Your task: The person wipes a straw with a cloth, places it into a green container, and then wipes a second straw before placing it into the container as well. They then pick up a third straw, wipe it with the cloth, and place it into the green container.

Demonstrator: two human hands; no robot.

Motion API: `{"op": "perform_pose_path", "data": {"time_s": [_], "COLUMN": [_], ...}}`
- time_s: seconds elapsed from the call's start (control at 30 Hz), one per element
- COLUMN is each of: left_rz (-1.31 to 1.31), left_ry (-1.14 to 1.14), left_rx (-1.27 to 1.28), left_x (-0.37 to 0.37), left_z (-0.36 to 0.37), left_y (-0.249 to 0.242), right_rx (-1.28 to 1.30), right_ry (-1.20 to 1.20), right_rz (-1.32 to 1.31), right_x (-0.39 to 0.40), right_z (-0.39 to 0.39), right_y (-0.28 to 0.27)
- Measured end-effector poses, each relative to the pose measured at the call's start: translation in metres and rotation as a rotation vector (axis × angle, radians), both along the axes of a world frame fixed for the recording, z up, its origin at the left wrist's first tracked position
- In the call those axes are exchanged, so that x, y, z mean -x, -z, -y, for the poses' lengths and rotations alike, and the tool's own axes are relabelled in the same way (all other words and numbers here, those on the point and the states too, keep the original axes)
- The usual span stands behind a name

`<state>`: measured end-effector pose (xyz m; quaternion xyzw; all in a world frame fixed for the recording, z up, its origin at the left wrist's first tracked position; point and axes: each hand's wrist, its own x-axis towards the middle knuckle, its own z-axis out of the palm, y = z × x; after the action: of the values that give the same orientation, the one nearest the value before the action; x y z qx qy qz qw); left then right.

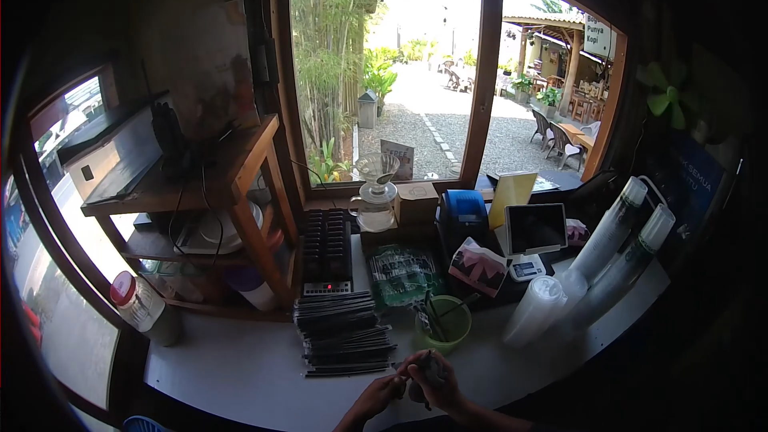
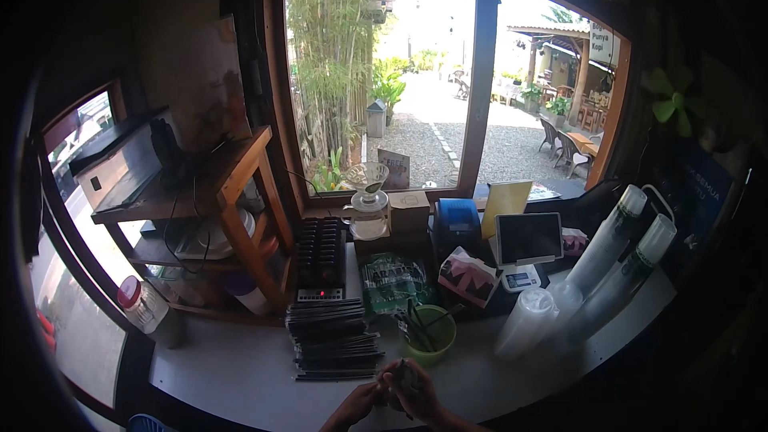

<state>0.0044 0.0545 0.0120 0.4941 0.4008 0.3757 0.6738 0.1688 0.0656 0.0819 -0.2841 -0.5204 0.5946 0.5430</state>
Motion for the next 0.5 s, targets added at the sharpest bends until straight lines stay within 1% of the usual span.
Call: {"op": "perform_pose_path", "data": {"time_s": [0.03,0.13,0.17,0.27,0.3,0.33,0.4,0.43,0.47,0.5], "left_rz": [-0.139,-0.076,-0.049,-0.052,-0.016,-0.014,-0.011,-0.081,-0.133,-0.110], "left_ry": [0.016,-0.063,-0.067,-0.060,-0.085,-0.073,-0.054,-0.058,-0.101,-0.086], "left_rx": [0.110,0.084,0.029,-0.010,-0.063,-0.051,-0.034,-0.089,-0.054,-0.020], "left_x": [0.000,-0.006,-0.006,-0.004,-0.007,-0.007,-0.007,-0.009,-0.013,-0.012], "left_z": [0.000,-0.005,-0.008,-0.008,-0.006,-0.007,-0.011,-0.011,-0.009,-0.011], "left_y": [-0.002,0.010,0.009,-0.003,-0.017,-0.008,-0.001,0.002,0.003,0.028], "right_rx": [-0.099,-0.159,-0.214,-0.116,-0.112,-0.062,0.028,-0.122,-0.160,-0.192], "right_ry": [0.093,0.037,0.027,-0.053,-0.072,-0.070,-0.074,0.027,0.045,0.066], "right_rz": [0.076,-0.028,0.005,0.047,0.246,0.208,0.129,0.093,0.061,0.031], "right_x": [-0.002,0.001,0.002,0.007,0.006,0.003,0.001,0.002,0.002,0.000], "right_z": [-0.002,-0.004,-0.004,-0.001,-0.004,-0.003,-0.004,-0.007,-0.007,-0.005], "right_y": [-0.014,-0.035,-0.034,-0.005,0.005,0.011,0.007,0.002,-0.011,-0.027]}}
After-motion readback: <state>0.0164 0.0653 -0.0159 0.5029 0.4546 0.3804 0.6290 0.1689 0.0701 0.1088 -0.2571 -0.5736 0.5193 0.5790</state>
